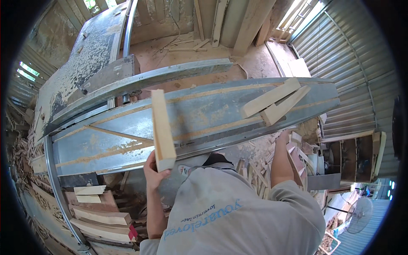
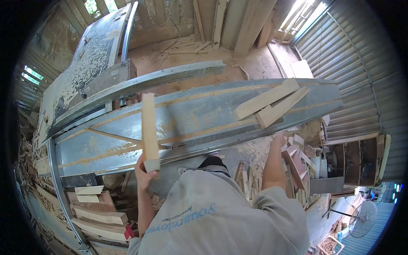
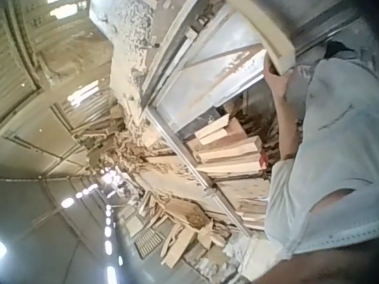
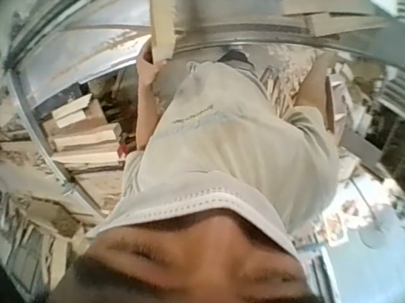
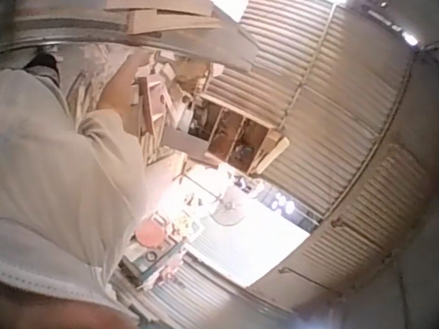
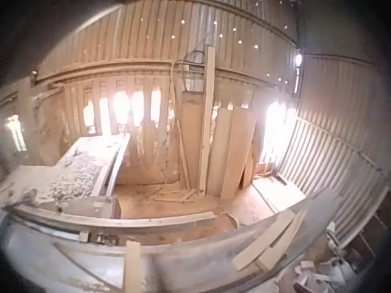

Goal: The person selects wooden pieces on a workbench and cuts them to shape by guiding the pieces through a sliding table saw using wooden push sticks.

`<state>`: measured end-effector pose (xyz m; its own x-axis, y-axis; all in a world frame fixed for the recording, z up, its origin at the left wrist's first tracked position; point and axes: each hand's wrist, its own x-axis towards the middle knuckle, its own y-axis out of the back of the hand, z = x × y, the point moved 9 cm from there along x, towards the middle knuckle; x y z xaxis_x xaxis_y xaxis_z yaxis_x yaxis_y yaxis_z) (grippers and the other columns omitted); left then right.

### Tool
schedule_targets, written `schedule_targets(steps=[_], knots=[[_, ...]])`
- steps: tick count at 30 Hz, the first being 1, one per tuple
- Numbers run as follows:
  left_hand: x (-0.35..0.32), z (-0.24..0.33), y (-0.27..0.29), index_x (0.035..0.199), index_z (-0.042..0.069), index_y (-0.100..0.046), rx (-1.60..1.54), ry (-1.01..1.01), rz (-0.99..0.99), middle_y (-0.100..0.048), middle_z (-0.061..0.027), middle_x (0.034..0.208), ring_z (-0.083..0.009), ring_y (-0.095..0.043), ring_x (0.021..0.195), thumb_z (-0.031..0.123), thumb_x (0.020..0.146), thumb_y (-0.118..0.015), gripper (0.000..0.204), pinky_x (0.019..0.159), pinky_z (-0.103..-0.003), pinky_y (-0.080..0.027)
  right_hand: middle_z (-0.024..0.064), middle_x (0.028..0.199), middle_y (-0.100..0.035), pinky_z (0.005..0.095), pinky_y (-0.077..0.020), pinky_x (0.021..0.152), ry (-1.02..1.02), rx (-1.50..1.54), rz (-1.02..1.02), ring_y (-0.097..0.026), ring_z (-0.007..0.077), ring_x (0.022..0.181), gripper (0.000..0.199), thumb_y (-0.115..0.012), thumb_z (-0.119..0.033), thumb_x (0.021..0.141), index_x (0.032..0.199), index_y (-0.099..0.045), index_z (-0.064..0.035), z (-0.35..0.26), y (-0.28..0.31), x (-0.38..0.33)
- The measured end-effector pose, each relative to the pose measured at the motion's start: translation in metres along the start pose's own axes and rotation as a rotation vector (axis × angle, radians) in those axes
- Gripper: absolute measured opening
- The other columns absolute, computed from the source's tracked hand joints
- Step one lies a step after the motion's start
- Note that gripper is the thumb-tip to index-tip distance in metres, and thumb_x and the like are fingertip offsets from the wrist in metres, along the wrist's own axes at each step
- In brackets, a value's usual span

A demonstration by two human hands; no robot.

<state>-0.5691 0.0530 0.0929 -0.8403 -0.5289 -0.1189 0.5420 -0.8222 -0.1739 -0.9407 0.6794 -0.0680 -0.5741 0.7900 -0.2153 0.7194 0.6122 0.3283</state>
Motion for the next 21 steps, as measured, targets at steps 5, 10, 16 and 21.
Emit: schedule_targets(steps=[5, 10, 16, 21], knots=[[-0.010, -0.003, 0.022, 0.130, -0.005, -0.050, 0.081, -0.037, 0.216, -0.064, -0.0081, 0.110, -0.0165, -0.063, 0.100, 0.048, 0.060, -0.090, 0.096, 0.085, -0.031, -0.051, 0.0209, 0.112, -0.066, 0.0436, -0.0512, 0.086, -0.332, 0.223, -0.022, -0.065, 0.0349, 0.101, 0.058, -0.051, -0.044, 0.094, 0.122, -0.055, 0.0066, 0.036, -0.060, -0.014], [-0.014, -0.018, 0.015, 0.115, -0.001, -0.056, 0.089, -0.056, 0.465, -0.063, -0.0049, 0.098, -0.0161, -0.063, 0.088, 0.047, 0.060, -0.090, 0.080, 0.077, -0.031, -0.052, 0.0219, 0.114, -0.066, 0.0459, -0.0531, 0.084, -0.220, -0.500, 0.103, -0.065, 0.0383, 0.102, 0.060, -0.051, -0.052, 0.091, 0.114, -0.062, 0.0019, -0.050, -0.035, -0.070], [-0.018, -0.055, -0.021, 0.120, -0.001, -0.056, -0.034, 0.069, 0.560, -0.063, -0.0064, 0.107, -0.0164, -0.062, 0.097, 0.023, 0.063, -0.084, 0.067, 0.086, -0.032, -0.051, 0.0168, 0.092, -0.069, 0.0434, -0.0539, 0.074, 0.135, -0.955, 0.173, -0.067, 0.0327, 0.086, 0.043, -0.053, -0.044, 0.094, 0.097, -0.065, -0.0026, -0.037, -0.072, -0.037], [0.019, -0.018, -0.067, 0.138, -0.001, -0.047, -0.119, -0.044, 0.331, -0.062, -0.0079, 0.120, -0.0161, -0.060, 0.107, 0.014, 0.060, -0.089, 0.089, 0.094, -0.032, -0.048, 0.0158, 0.091, -0.068, 0.0419, -0.0536, 0.072, 0.316, -1.037, 0.077, -0.067, 0.0308, 0.084, 0.041, -0.053, -0.042, 0.094, 0.097, -0.064, -0.0029, -0.048, -0.062, -0.003]])
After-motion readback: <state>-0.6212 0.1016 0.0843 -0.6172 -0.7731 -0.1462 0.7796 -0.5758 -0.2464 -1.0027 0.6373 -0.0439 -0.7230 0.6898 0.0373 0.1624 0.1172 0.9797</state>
